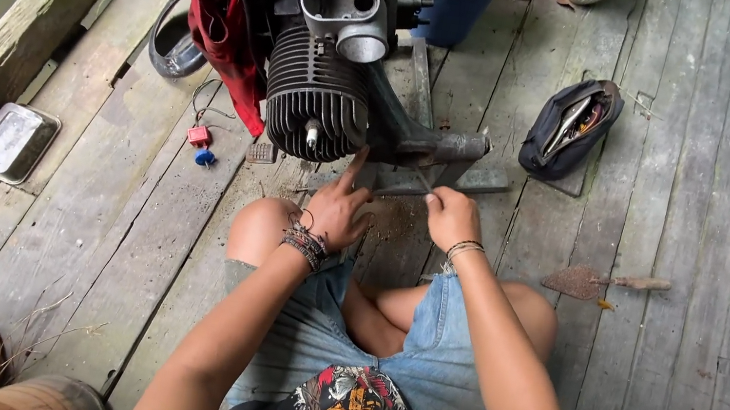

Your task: Filing a metal component on an engine using a hand file while sitting on a wooden deck.

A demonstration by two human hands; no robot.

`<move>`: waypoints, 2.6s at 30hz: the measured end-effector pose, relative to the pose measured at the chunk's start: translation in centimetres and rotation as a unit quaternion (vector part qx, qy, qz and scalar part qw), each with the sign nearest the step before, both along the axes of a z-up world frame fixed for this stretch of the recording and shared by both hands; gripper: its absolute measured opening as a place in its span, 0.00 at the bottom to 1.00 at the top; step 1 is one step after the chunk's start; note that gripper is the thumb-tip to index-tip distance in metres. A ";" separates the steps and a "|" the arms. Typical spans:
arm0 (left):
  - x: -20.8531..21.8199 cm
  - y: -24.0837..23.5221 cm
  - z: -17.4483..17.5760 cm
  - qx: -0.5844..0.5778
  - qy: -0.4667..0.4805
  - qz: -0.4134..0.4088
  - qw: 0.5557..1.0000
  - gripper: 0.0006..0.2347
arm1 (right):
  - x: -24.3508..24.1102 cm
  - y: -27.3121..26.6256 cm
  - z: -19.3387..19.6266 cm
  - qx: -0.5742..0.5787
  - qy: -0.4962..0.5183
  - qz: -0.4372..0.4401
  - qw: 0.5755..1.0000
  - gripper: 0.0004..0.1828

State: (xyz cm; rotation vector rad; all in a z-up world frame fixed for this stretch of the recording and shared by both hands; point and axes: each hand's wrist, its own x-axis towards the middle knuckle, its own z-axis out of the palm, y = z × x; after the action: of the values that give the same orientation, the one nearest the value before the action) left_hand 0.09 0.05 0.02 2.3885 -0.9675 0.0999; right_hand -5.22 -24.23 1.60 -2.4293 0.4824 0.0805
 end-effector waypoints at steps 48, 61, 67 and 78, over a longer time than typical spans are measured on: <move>0.5 0.2 -1.0 -0.022 -0.009 -0.008 1.000 0.10 | -1.2 2.0 1.3 0.428 -0.063 -0.155 0.888 0.13; 0.2 0.5 -1.2 -0.035 -0.017 -0.007 0.999 0.10 | -1.6 1.8 0.9 0.478 -0.037 -0.163 0.863 0.11; 0.3 0.2 -0.5 -0.037 -0.017 -0.008 0.999 0.10 | -1.1 1.9 -0.2 0.469 -0.049 -0.171 0.865 0.11; 0.3 0.1 -1.0 -0.030 -0.021 -0.002 0.999 0.11 | -1.2 3.2 -1.6 0.419 -0.098 -0.205 0.879 0.13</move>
State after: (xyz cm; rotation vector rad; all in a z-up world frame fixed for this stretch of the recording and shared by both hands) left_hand 0.41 0.14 -1.03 2.3374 -0.9753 0.1751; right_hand -6.43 -21.07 0.04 -1.4340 0.6833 -0.1180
